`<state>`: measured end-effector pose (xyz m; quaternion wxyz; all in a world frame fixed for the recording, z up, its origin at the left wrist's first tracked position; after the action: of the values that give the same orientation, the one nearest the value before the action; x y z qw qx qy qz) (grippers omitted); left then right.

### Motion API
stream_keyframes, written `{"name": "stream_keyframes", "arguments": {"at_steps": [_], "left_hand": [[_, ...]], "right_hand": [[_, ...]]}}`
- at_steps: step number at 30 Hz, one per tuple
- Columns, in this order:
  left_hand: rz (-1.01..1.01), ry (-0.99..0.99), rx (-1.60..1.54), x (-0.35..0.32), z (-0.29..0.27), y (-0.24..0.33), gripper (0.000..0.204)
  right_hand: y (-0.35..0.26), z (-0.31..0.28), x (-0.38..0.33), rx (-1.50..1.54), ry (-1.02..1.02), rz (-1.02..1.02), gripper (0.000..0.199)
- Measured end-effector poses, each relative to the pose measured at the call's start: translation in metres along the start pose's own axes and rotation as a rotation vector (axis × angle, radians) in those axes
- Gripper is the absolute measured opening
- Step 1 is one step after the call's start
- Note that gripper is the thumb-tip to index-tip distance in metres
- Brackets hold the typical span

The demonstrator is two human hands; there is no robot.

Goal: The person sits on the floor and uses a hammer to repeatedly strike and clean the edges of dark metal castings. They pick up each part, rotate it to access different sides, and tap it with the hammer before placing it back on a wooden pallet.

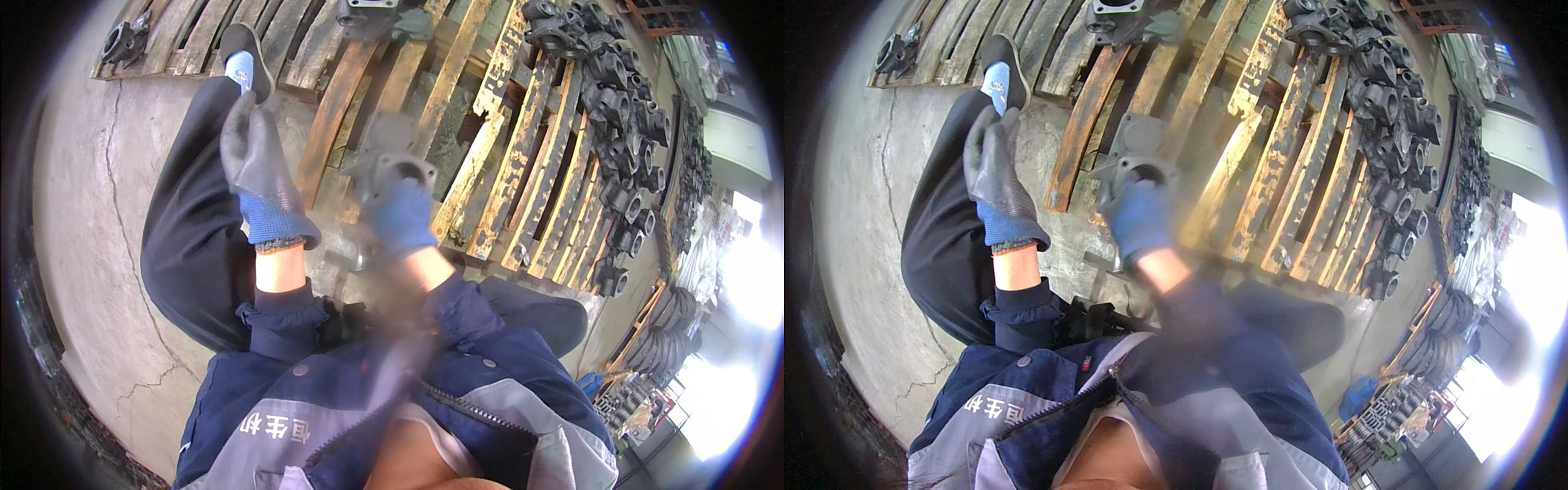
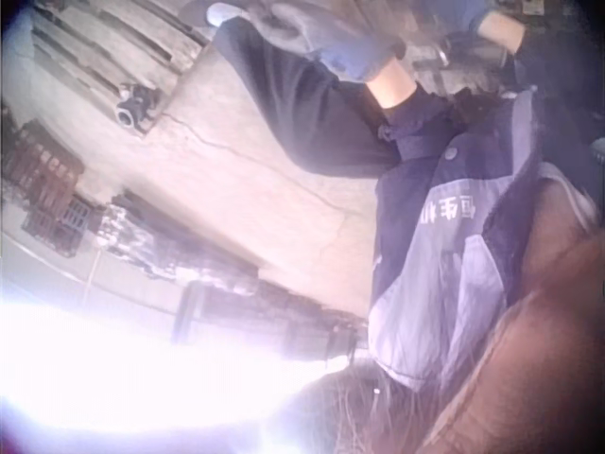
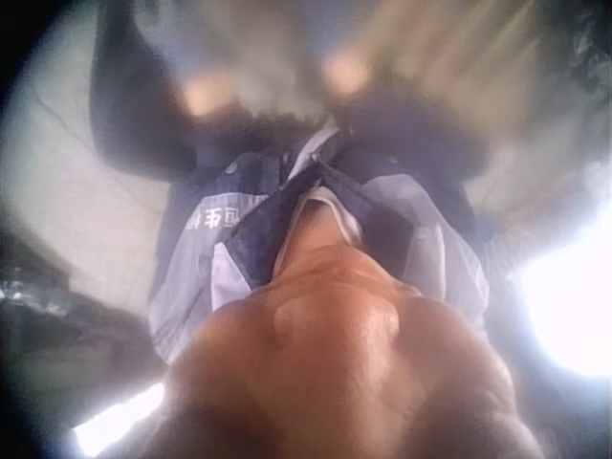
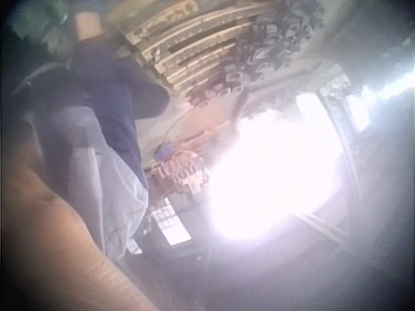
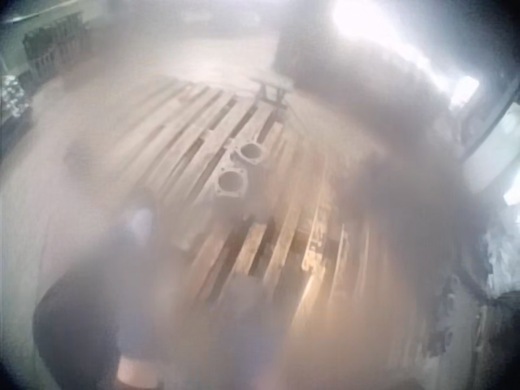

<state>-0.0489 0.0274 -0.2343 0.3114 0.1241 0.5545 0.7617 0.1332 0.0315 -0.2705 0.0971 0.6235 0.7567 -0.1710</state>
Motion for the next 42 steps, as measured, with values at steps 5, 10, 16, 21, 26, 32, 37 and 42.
{"name": "stream_keyframes", "arguments": {"at_steps": [5, 10, 16, 21, 26, 32, 37, 42], "left_hand": [[-0.227, -0.022, 0.217, -0.006, -0.036, -0.086, 0.027], [-0.476, -0.146, 0.831, -0.038, -0.054, -0.13, 0.035], [-0.538, -0.435, 1.356, -0.022, -0.023, -0.112, 0.047], [-0.674, -0.561, 1.487, -0.005, 0.003, -0.131, 0.054], [-0.466, -0.88, 1.638, 0.001, -0.004, -0.149, 0.05], [-0.738, -0.311, 1.05, -0.016, -0.051, -0.167, 0.055], [-0.792, -0.278, 0.66, -0.036, -0.038, -0.152, 0.056], [-0.602, -0.443, 0.4, -0.046, 0.007, -0.111, 0.055]], "right_hand": [[0.004, -0.002, -0.027, -0.026, 0.084, -0.148, 0.046], [0.083, -0.03, -0.024, 0.232, 0.436, -0.034, 0.024], [0.122, 0.076, 0.003, 0.284, -0.221, 0.121, 0.031], [0.127, 0.103, 0.002, 0.511, -0.308, 0.223, 0.041], [0.116, 0.069, -0.001, 0.597, -0.454, 0.316, 0.053], [0.107, 0.066, -0.008, 1.056, -0.282, 0.487, 0.042], [0.113, 0.07, -0.021, 0.907, 0.143, 0.296, 0.036], [0.124, 0.023, -0.015, 0.488, 0.497, -0.016, 0.03]]}}
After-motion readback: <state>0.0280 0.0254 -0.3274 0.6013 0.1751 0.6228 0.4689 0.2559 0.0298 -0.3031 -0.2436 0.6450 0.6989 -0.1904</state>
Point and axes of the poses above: each hand's wrist, its own x-axis towards the middle knuckle, its own z-axis out of the palm, y = z × x, the point moved 4 cm from there along x, towards the middle knuckle, and after that the axes turned 8 degrees about -x, right-handed, at the moved point
